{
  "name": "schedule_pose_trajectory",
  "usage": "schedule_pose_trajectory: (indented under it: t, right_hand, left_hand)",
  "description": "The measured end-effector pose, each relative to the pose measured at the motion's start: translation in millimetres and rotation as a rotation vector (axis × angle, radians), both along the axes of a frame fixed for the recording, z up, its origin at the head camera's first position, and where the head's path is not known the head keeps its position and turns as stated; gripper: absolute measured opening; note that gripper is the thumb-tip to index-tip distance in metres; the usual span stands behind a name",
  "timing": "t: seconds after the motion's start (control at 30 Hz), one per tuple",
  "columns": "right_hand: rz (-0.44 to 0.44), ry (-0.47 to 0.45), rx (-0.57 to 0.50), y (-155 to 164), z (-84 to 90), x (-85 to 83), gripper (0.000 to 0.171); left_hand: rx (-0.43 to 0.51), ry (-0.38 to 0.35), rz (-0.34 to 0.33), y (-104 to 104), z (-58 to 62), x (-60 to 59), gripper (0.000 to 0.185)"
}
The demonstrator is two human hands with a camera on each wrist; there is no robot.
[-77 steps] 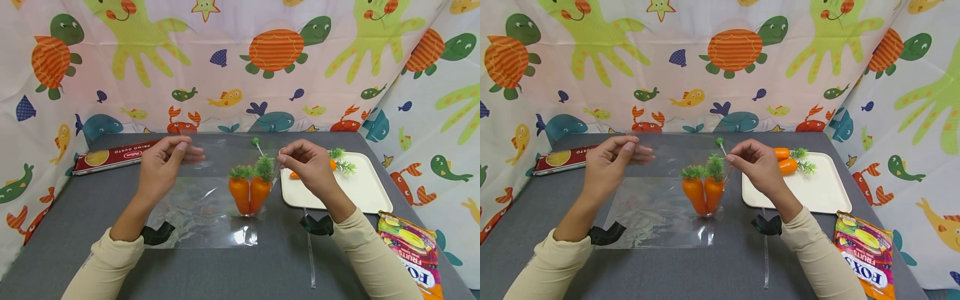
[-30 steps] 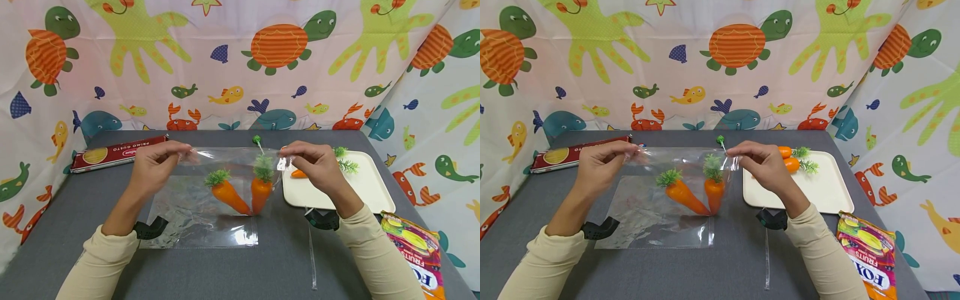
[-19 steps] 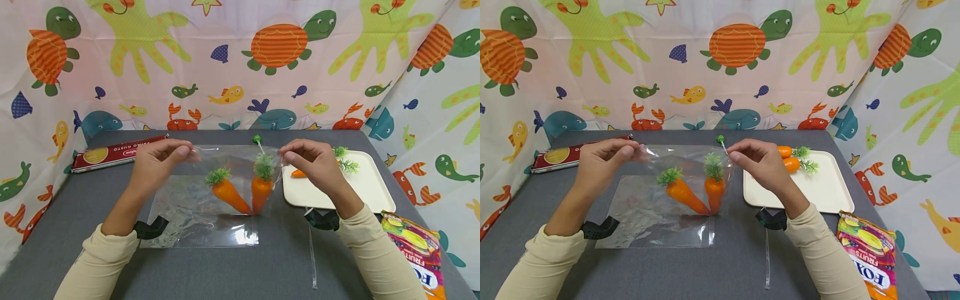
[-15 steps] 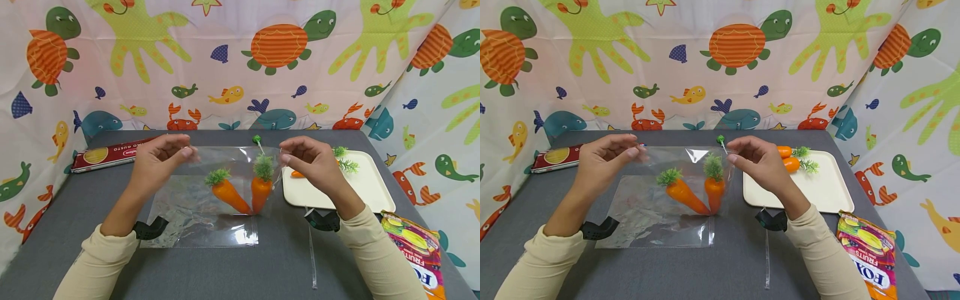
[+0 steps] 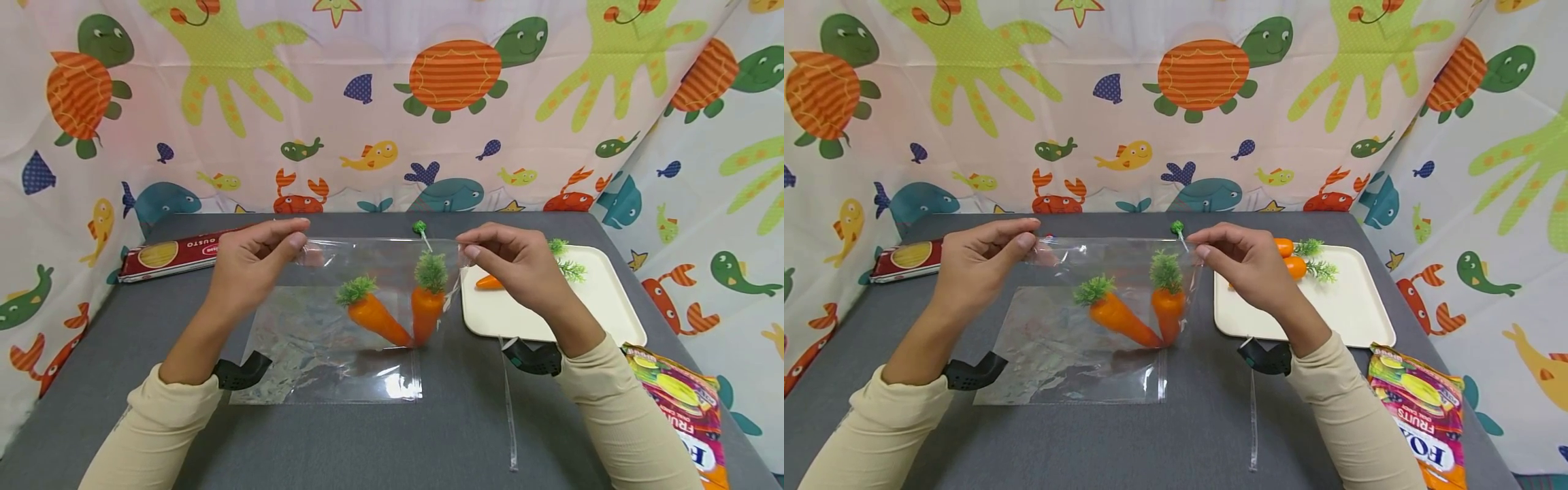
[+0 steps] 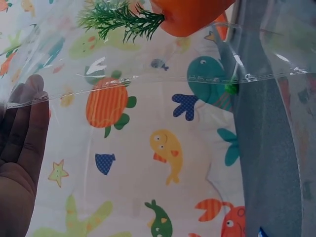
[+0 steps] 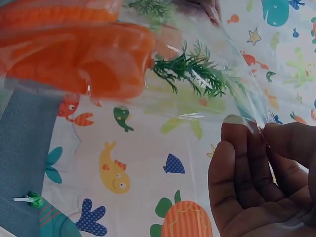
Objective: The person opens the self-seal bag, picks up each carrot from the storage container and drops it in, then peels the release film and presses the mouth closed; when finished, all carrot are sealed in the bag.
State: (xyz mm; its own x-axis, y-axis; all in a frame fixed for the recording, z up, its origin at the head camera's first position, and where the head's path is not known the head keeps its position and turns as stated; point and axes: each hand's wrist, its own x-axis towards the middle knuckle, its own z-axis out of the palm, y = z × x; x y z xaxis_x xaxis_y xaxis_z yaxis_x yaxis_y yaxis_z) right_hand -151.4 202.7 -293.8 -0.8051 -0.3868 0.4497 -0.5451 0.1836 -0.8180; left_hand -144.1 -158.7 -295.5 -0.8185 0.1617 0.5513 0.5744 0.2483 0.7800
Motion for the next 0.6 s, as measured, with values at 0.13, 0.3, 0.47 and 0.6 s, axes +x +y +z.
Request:
schedule_pose_trajectory:
  t: [0.13, 0.3, 0.47, 0.6]
  right_hand:
    - [-0.005, 0.0, 0.0, 0.1, 0.6, 0.2, 0.016]
    - [-0.007, 0.003, -0.004, -0.1, 1.2, -0.3, 0.016]
    - [0.001, 0.016, -0.016, -0.1, 1.3, -1.2, 0.015]
    - [0.009, 0.019, -0.022, -0.2, 1.7, -2.1, 0.015]
  left_hand:
    - [-0.022, 0.01, -0.014, 1.0, -2.2, 1.3, 0.027]
    - [-0.021, 0.048, -0.115, 2.9, -3.9, 0.2, 0.035]
    - [-0.046, 0.072, -0.144, 2.8, -1.5, -1.8, 0.027]
    - [-0.081, -0.009, -0.15, 1.6, 3.5, -0.2, 0.018]
